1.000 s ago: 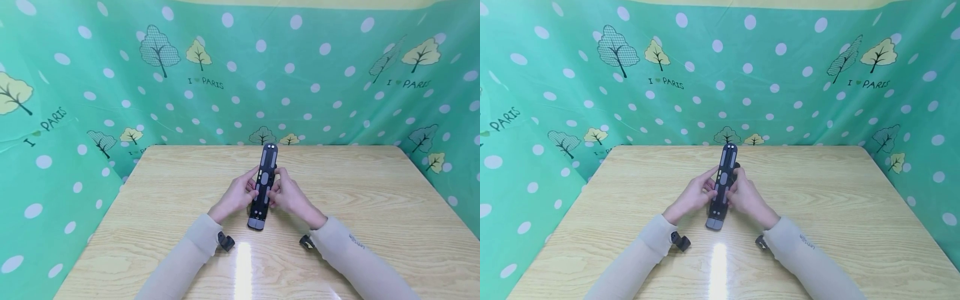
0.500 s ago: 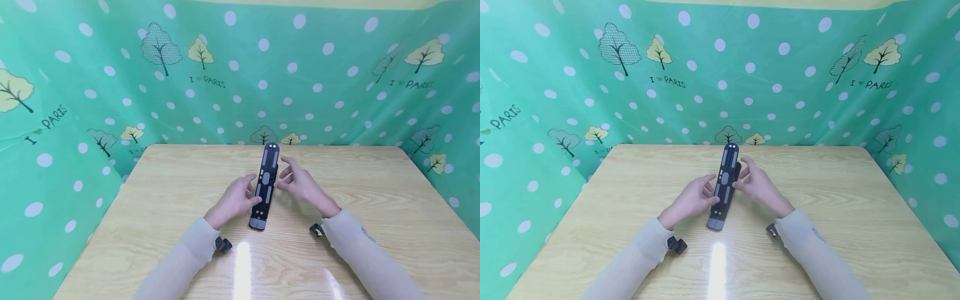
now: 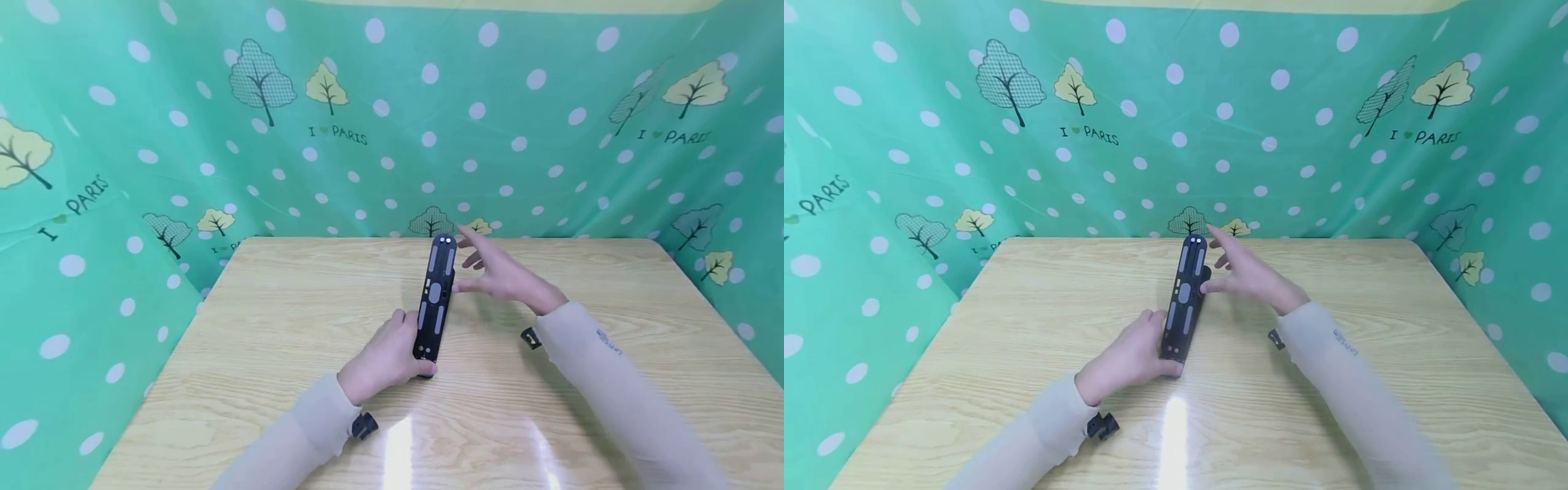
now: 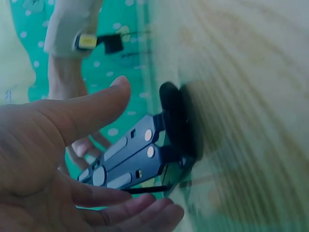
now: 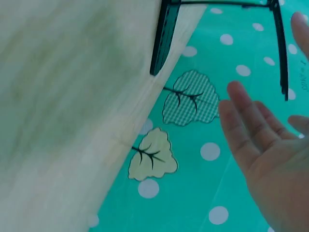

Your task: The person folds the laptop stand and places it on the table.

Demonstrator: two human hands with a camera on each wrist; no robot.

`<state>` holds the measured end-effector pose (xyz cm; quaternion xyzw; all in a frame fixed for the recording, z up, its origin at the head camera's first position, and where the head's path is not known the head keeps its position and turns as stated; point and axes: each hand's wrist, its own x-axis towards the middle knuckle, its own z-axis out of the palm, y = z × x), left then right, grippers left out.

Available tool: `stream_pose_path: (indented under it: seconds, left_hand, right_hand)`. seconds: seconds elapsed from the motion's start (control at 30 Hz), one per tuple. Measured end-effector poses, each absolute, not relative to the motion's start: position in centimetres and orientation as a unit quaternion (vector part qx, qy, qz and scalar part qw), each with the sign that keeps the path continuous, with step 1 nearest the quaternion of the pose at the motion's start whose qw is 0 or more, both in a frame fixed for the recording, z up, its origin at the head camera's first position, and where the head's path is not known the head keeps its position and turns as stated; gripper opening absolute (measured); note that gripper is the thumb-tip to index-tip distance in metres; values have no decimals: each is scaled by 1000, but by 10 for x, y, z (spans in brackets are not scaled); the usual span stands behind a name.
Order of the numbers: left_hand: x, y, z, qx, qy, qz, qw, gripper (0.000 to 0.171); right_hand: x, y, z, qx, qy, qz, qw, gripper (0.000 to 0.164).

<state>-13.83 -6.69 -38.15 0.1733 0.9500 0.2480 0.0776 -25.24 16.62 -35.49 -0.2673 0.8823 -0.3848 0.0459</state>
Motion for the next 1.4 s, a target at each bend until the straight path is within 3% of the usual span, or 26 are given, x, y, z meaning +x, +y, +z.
stream_pose_path:
  seconds: [0.3, 0.67, 1.1, 1.4]
  left_hand:
    - [-130, -66, -391, 193, 966, 173, 23, 83]
    - [-130, -65, -394, 187, 968, 164, 31, 87]
    - [-131, -67, -393, 189, 970, 151, 30, 85]
    - [-136, -76, -392, 190, 968, 158, 45, 82]
  right_hand:
    - [-263, 166, -348, -291, 882, -366, 62, 113]
    - [-269, 161, -349, -309, 883, -343, 86, 104]
    - [-268, 159, -349, -294, 882, -355, 100, 105]
    - [-266, 158, -356, -274, 892, -351, 74, 103]
